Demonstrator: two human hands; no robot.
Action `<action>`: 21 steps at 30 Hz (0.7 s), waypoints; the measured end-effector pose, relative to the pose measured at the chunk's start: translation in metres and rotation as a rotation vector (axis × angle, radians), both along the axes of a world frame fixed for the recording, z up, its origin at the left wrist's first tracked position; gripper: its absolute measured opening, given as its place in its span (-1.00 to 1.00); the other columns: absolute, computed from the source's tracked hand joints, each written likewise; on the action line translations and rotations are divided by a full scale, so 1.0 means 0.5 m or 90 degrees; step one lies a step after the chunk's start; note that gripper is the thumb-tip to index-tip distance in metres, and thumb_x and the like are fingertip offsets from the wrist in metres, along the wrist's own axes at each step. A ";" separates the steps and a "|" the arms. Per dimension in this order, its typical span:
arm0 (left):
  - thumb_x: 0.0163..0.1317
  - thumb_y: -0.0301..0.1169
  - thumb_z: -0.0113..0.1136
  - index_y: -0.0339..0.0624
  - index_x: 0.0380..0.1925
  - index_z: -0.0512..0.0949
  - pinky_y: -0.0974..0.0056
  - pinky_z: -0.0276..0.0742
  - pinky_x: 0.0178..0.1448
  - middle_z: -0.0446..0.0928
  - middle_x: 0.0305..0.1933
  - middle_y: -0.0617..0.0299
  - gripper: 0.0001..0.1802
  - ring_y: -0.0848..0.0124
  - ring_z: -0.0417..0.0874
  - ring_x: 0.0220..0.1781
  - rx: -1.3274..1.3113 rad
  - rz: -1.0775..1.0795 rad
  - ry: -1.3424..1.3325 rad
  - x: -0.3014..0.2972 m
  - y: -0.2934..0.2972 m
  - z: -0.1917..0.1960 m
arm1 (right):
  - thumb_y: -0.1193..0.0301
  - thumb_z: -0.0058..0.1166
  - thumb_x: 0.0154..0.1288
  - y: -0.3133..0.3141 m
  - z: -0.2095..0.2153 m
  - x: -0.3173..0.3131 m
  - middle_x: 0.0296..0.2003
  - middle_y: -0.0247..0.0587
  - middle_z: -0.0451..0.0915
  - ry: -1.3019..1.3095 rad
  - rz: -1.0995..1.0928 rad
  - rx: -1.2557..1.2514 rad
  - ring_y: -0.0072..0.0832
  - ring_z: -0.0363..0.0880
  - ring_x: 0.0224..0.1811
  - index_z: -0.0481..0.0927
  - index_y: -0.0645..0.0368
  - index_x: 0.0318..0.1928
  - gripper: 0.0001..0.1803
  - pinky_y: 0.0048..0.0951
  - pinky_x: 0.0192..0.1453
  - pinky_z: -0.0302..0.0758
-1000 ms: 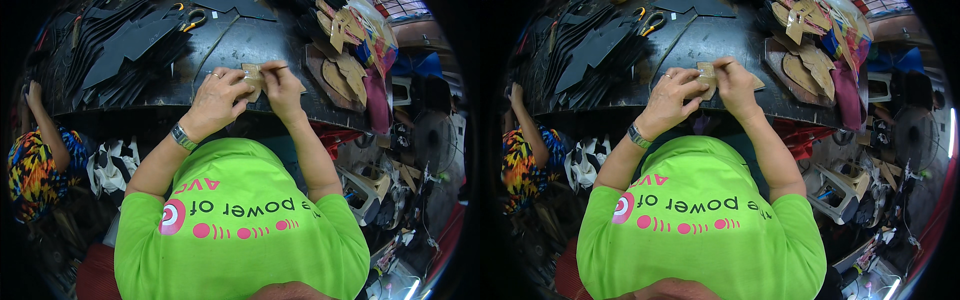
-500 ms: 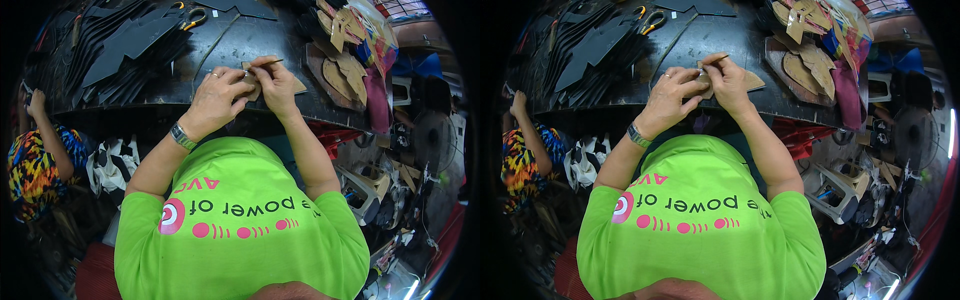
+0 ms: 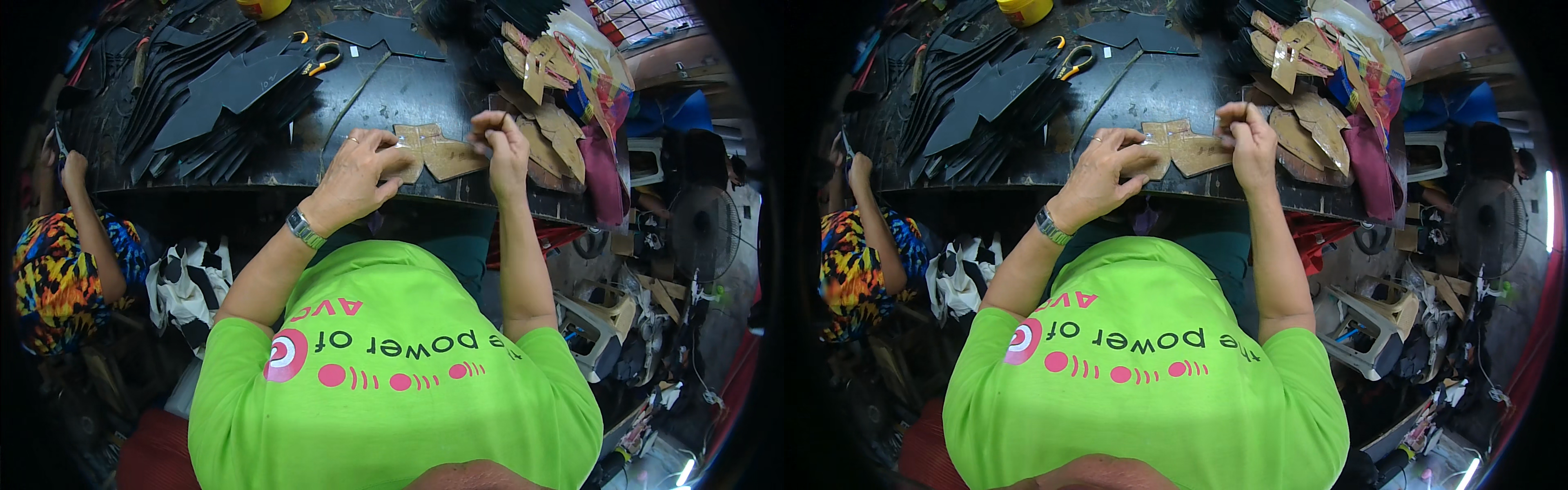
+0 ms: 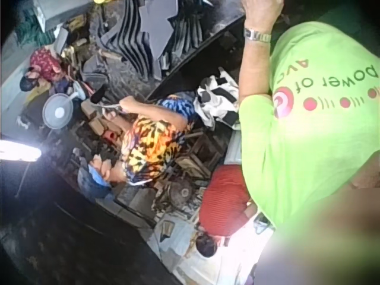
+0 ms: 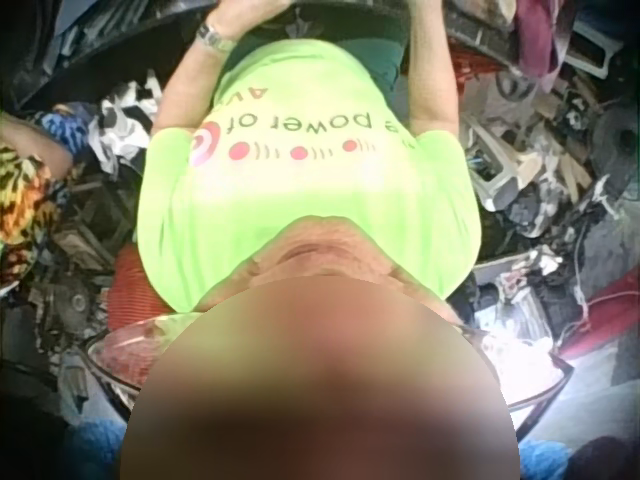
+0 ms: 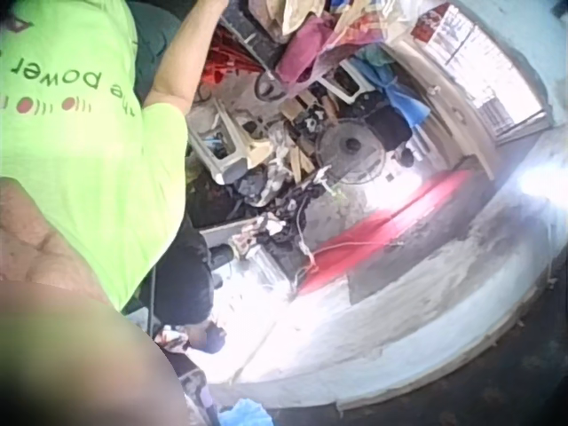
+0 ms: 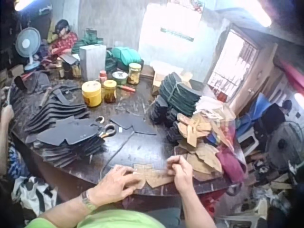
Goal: The person repeatedly places a small cardboard template onto a black leather piece, marks or aligns it, then sets the template aside. They then gather a stack of black leather pieces, align them, and tie the stack with a green string. The person also briefly handles a maroon fabric pouch and a pair of scissors on the table.
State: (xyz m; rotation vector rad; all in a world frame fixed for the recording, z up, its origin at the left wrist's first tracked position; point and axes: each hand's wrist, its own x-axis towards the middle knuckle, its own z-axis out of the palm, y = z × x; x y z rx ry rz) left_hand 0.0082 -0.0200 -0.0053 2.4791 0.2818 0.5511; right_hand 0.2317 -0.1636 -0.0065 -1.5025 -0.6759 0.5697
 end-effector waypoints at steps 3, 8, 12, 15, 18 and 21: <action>0.02 -0.51 0.44 -0.05 0.08 0.67 0.07 0.48 0.35 0.53 0.16 0.08 -0.48 0.05 0.50 0.25 -0.029 -0.039 -0.032 0.004 0.006 -0.005 | 0.47 0.17 0.34 -0.039 0.000 0.003 -0.24 -0.34 0.62 -0.525 0.069 -0.158 -0.56 0.54 -0.30 0.63 0.26 -0.16 -0.87 -0.51 -0.17 0.49; 0.03 -0.50 0.49 -0.03 0.33 0.49 0.08 0.50 0.36 0.51 0.18 0.04 -0.22 -0.01 0.49 0.31 -0.084 -0.025 -0.059 0.005 0.006 -0.004 | 0.45 0.38 0.25 -0.053 -0.005 -0.002 -0.33 -0.46 0.59 -0.140 0.136 -0.158 -0.69 0.49 -0.30 0.63 0.24 -0.21 -0.81 -0.60 -0.16 0.45; 0.13 -0.49 0.48 -0.01 0.44 0.38 0.07 0.52 0.37 0.51 0.28 -0.05 -0.16 -0.08 0.54 0.31 -0.137 0.010 -0.063 -0.009 0.007 0.005 | 0.52 0.31 0.32 -0.059 -0.013 0.009 -0.31 -0.52 0.60 -0.003 0.154 -0.063 -0.74 0.51 -0.25 0.63 0.24 -0.22 -0.89 -0.63 -0.11 0.44; 0.20 -0.52 0.42 -0.04 0.47 0.34 0.08 0.57 0.32 0.55 0.29 -0.13 -0.19 -0.07 0.64 0.23 -0.165 -0.002 -0.093 -0.023 0.023 0.027 | 0.53 0.27 0.37 -0.061 -0.030 0.004 -0.25 -0.51 0.63 0.043 0.087 0.004 -0.74 0.53 -0.19 0.68 0.24 -0.15 -0.92 -0.64 -0.03 0.44; 0.28 -0.56 0.36 -0.11 0.41 0.44 0.20 0.65 0.17 0.67 0.16 -0.05 -0.33 0.18 0.76 0.04 -0.239 0.034 -0.106 -0.045 0.037 0.069 | 0.55 0.22 0.44 -0.062 -0.038 0.008 -0.19 -0.48 0.66 0.154 0.039 0.123 -0.71 0.58 -0.13 0.68 0.20 -0.06 -0.88 -0.63 0.06 0.48; 0.29 -0.59 0.34 -0.14 0.24 0.63 0.32 0.62 0.14 0.72 0.06 0.07 -0.51 0.41 0.72 0.02 -0.220 0.105 -0.152 -0.107 0.055 0.133 | 0.56 0.17 0.48 -0.066 -0.038 0.027 -0.13 -0.47 0.67 0.256 -0.001 0.257 -0.68 0.62 -0.08 0.64 0.14 -0.01 -0.85 -0.62 0.10 0.51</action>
